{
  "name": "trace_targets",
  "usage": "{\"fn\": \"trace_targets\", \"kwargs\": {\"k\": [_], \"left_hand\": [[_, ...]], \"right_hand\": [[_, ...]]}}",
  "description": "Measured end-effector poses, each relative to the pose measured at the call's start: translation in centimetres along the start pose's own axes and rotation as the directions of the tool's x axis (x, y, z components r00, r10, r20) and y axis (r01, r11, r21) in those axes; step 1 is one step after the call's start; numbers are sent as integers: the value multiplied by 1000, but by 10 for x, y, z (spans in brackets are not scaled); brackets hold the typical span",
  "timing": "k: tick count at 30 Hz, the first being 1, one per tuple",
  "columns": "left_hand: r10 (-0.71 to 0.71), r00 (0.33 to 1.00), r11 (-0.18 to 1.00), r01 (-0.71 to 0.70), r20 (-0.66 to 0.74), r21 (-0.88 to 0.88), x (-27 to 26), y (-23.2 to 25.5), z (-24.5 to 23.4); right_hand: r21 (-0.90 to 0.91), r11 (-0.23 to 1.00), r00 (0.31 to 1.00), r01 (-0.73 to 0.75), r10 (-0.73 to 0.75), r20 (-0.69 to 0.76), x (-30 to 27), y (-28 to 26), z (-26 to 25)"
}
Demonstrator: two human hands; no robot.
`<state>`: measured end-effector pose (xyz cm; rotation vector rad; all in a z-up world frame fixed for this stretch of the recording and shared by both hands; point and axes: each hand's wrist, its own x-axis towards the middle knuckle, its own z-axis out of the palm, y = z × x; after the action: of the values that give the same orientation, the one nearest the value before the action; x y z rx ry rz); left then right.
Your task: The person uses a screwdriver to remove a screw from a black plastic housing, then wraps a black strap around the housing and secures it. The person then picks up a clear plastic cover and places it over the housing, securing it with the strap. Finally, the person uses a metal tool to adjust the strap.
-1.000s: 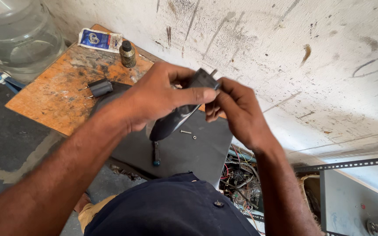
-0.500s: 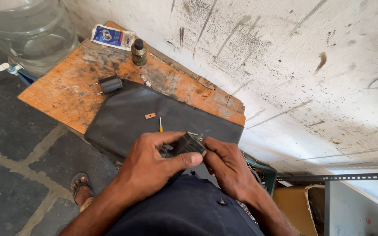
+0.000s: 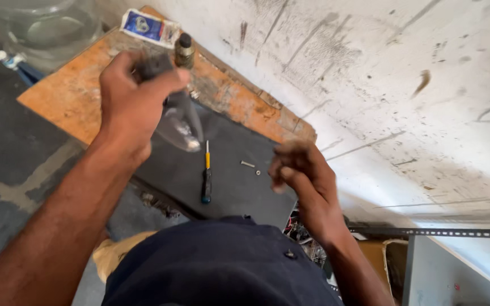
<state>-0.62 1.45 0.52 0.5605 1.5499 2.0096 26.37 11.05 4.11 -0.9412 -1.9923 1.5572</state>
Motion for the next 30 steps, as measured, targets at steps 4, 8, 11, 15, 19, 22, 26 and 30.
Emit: {"fn": "trace_targets", "kwargs": {"k": [4,8,11,15,19,22,26,30], "left_hand": [[-91,981,977,121,169,-176,9,17,34],[-299,940,923,328,165,-199,-12,19,53],[-403,899,877,433,172,-210,-20,13,58],[-462,847,831,517,263,-206,-33,6,64],[-467,827,825,535,311,-183,-42,-2,74],[-403,850,864,476,340,-166,-48,-7,80],[-461,813,836,532,355,-133,-52,-13,85],[-539,774,817,577,333,-18,-54,-17,87]], "right_hand": [[197,969,989,148,-143,-40,25,1,13],[385,920,989,74,-17,-150,31,23,21],[371,929,970,0,90,-225,23,42,22],[285,944,914,-167,256,-314,25,57,21],[279,953,933,-118,203,-299,22,60,20],[225,964,949,-142,197,-245,19,57,18],[220,961,952,-167,215,-216,14,59,20],[233,957,925,-172,238,-296,13,65,17]]}}
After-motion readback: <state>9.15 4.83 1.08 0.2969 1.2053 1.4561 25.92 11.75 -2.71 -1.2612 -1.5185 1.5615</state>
